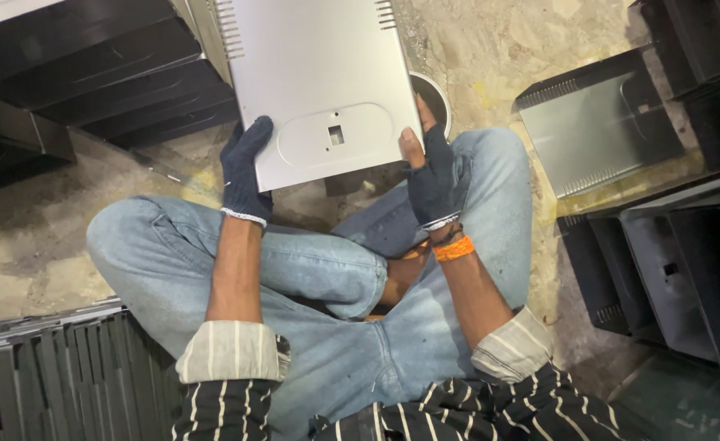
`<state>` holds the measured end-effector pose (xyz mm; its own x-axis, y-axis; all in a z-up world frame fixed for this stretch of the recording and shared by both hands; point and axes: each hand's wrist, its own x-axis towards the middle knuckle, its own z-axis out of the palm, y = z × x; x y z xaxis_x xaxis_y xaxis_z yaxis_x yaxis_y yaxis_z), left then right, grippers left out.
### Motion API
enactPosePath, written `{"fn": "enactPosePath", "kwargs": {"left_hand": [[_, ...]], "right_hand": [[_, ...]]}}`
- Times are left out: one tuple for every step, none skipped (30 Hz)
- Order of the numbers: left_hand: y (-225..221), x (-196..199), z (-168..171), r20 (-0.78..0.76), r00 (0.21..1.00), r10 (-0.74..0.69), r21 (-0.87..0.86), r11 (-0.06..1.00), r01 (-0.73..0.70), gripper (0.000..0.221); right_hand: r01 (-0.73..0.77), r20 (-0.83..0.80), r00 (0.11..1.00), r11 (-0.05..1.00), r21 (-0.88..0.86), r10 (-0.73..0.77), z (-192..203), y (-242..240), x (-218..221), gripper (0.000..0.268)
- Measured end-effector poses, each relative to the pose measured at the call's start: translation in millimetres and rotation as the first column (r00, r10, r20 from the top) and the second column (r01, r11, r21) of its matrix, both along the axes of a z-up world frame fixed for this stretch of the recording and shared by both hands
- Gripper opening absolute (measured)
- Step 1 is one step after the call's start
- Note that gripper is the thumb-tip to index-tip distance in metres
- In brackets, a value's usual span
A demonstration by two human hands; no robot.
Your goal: The person assembles metal electronic enclosures or cases using a hammer and fasteners.
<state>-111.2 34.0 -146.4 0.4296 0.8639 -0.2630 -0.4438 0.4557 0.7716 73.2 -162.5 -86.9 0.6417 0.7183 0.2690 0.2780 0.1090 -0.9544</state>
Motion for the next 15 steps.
{"fn": "enactPosePath", "kwargs": {"left_hand": [[1.0,0.7,0.2,0.002,1.000,0.002,0.000,1.000,-0.002,0.049],[2.0,1.3,0.3,0.019,1.000,0.000,0.013,1.000,0.000,0.049],[2.2,1.7,0.5,0.034,0.999,-0.005,0.025,1.000,0.004,0.050],[2.7,1.7,-2.0,0.034,0.999,-0.004,0.024,1.000,0.003,0.050],[4.1,2.6,-4.3,0.038,0.999,-0.008,0.029,1.000,0.007,0.050],[5.7,3.4,-6.6,0.041,0.999,-0.013,0.034,0.999,0.011,0.051],[6.0,3.7,-7.9,0.042,0.999,-0.012,0.035,0.999,0.010,0.051],[6.5,3.8,-9.1,0.069,0.998,-0.008,0.057,0.998,0.004,0.051],[7.1,3.7,-10.7,0.095,0.995,-0.004,0.078,0.997,-0.003,0.051],[6.8,3.8,-7.5,0.096,0.995,-0.002,0.078,0.997,-0.006,0.051],[5.6,4.0,-4.7,0.077,0.997,-0.004,0.087,0.996,-0.002,0.050],[4.3,4.4,-1.9,0.058,0.998,-0.007,0.096,0.995,0.001,0.050],[6.0,5.6,-4.1,0.058,0.998,-0.007,0.096,0.995,0.001,0.050],[7.8,6.9,-6.2,0.059,0.998,-0.011,0.092,0.996,0.006,0.050],[10.5,8.5,-8.2,0.063,0.998,-0.015,0.090,0.996,0.010,0.049]], "right_hand": [[-0.002,0.002,1.000,1.000,0.000,0.002,-1.8,1.3,1.0,0.054],[-0.003,-0.031,0.999,1.000,0.015,0.004,-3.6,2.5,1.9,0.054],[-0.002,-0.066,0.998,1.000,0.028,0.004,-5.6,2.7,2.3,0.054],[-0.002,-0.066,0.998,1.000,0.027,0.004,-4.9,2.8,2.1,0.054],[-0.002,-0.068,0.998,1.000,0.021,0.004,-4.1,3.6,2.4,0.054],[-0.002,-0.069,0.998,1.000,0.015,0.003,-3.2,4.6,2.8,0.054],[-0.004,-0.068,0.998,1.000,0.016,0.005,-3.8,5.0,2.8,0.054],[-0.013,-0.160,0.987,0.999,0.039,0.019,-4.4,5.6,2.8,0.056],[-0.022,-0.251,0.967,0.998,0.062,0.037,-5.3,6.4,2.6,0.059],[-0.024,-0.250,0.967,0.998,0.063,0.039,-3.8,7.5,2.5,0.059],[-0.026,-0.158,0.987,0.997,0.074,0.037,-2.6,7.5,2.1,0.058],[-0.029,-0.065,0.997,0.996,0.085,0.034,-1.4,7.3,1.9,0.057],[-0.028,-0.065,0.997,0.996,0.084,0.034,-3.5,8.4,3.5,0.057],[-0.023,-0.060,0.998,0.995,0.100,0.029,-5.5,9.6,5.1,0.057],[-0.018,-0.054,0.998,0.993,0.116,0.025,-7.2,11.8,7.0,0.058]]}}
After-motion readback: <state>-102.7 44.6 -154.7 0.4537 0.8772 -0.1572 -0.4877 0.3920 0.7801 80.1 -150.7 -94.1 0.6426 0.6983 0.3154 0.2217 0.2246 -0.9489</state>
